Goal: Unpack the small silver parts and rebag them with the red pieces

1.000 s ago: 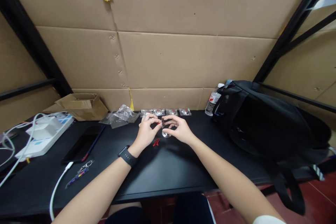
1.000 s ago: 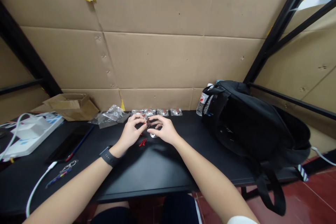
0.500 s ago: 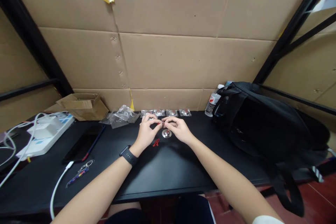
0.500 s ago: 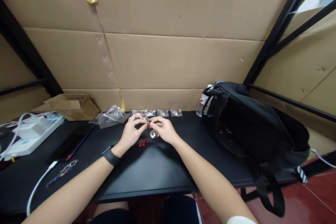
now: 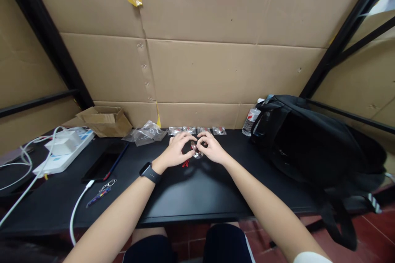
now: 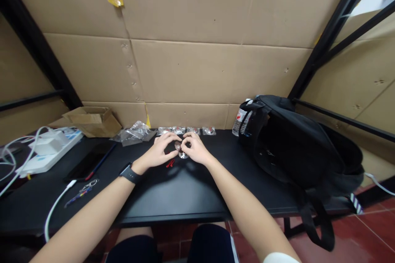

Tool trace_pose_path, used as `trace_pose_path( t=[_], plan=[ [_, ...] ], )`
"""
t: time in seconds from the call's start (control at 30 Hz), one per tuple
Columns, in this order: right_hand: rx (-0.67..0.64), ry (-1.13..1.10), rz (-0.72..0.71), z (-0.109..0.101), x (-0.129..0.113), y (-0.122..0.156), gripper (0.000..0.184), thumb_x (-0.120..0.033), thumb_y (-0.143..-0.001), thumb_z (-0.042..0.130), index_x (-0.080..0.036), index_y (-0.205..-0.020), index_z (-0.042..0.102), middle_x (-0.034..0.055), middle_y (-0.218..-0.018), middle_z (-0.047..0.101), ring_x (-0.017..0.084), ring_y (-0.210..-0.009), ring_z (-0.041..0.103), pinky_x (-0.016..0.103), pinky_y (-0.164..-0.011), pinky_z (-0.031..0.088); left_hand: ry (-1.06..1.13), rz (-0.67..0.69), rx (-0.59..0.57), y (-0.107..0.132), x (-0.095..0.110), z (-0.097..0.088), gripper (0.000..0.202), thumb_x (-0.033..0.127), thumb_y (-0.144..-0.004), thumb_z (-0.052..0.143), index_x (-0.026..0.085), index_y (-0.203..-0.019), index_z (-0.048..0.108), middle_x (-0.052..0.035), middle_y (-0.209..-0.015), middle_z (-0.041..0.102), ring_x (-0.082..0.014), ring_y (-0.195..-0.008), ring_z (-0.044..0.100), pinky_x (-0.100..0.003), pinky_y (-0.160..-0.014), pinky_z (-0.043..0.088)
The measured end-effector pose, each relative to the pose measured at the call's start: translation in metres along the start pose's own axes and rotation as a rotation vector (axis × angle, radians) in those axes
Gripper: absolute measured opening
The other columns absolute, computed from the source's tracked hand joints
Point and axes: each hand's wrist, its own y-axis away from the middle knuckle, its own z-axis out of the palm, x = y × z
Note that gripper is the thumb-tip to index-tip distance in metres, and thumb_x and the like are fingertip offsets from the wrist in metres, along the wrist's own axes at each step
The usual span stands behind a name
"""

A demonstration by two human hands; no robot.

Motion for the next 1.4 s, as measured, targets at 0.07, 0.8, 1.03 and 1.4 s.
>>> trace_pose_path(
  t=[0.07,0.8,1.03,1.4],
  plan=[
    [-0.02,0.039,-0.025,-0.001,-0.003,0.001,0.009,-0.026,-0.085,0.066,-0.02,-0.079,0.07,0.009,-0.123,0.057,0.025,-0.121,0.053,0.038,-0.094,0.047,-0.067,0.004,-0.094,0.002,-0.002,-0.002,0.035,0.048,-0.088,0.067,0.03,-0.117,0.067,-0.0061,-0.127,0.062,-0.0299,-0.125,0.05,-0.047,-0.105,0.036],
    [-0.17,0.243,-0.022,-0.031,0.038,-0.014,0.01,-0.022,-0.082,0.07,-0.017,-0.091,0.07,0.0048,-0.093,0.069,0.016,-0.077,0.062,0.029,-0.075,0.048,-0.157,-0.231,-0.03,0.0,-0.032,0.02,0.019,0.043,-0.09,0.064,0.031,-0.092,0.079,-0.0032,-0.109,0.074,-0.0286,-0.112,0.055,-0.045,-0.096,0.035],
    [-0.351,0.251,0.134,-0.049,0.034,-0.01,0.025,-0.027,-0.078,0.074,-0.017,-0.1,0.072,0.0054,-0.094,0.072,0.018,-0.08,0.065,0.028,-0.074,0.05,-0.317,-0.325,0.07,0.006,-0.056,-0.014,0.029,0.038,-0.097,0.048,0.031,-0.111,0.073,-0.007,-0.12,0.071,-0.0337,-0.115,0.053,-0.05,-0.093,0.037],
    [-0.511,0.312,0.196,-0.05,0.042,-0.008,0.054,-0.022,-0.059,0.086,-0.02,-0.111,0.072,0.0033,-0.097,0.072,0.018,-0.083,0.067,0.026,-0.075,0.05,-0.589,-0.636,0.105,0.026,-0.1,-0.044,0.032,0.053,-0.086,0.062,0.026,-0.101,0.074,-0.0124,-0.124,0.067,-0.0399,-0.121,0.045,-0.054,-0.097,0.032]
  ],
)
